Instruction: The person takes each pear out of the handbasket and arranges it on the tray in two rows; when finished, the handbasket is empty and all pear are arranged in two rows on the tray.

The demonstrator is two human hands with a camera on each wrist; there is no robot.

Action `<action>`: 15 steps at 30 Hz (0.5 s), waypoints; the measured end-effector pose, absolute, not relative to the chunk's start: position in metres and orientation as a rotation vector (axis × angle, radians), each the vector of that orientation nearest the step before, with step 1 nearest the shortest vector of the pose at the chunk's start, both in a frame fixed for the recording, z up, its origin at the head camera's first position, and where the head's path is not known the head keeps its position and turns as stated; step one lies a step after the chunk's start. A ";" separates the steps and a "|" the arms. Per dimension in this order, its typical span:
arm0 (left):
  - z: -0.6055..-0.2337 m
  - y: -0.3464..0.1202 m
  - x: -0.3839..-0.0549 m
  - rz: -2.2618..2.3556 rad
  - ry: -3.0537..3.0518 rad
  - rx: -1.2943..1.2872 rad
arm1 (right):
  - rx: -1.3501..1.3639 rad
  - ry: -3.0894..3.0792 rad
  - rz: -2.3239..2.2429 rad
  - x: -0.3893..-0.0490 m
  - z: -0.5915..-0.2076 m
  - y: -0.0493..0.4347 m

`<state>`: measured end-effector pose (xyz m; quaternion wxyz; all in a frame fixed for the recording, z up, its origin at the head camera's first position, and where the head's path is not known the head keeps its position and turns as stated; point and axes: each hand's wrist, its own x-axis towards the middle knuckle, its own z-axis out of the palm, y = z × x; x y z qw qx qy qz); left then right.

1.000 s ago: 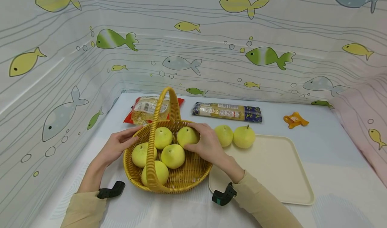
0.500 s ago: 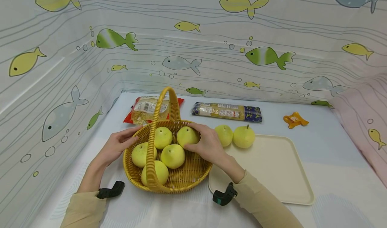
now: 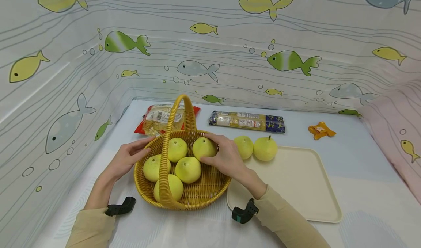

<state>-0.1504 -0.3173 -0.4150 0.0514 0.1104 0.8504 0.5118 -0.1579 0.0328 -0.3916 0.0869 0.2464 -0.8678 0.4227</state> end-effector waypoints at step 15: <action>-0.416 -0.320 -0.151 1.547 2.588 0.319 | 0.700 -2.563 1.373 -0.159 -0.389 0.035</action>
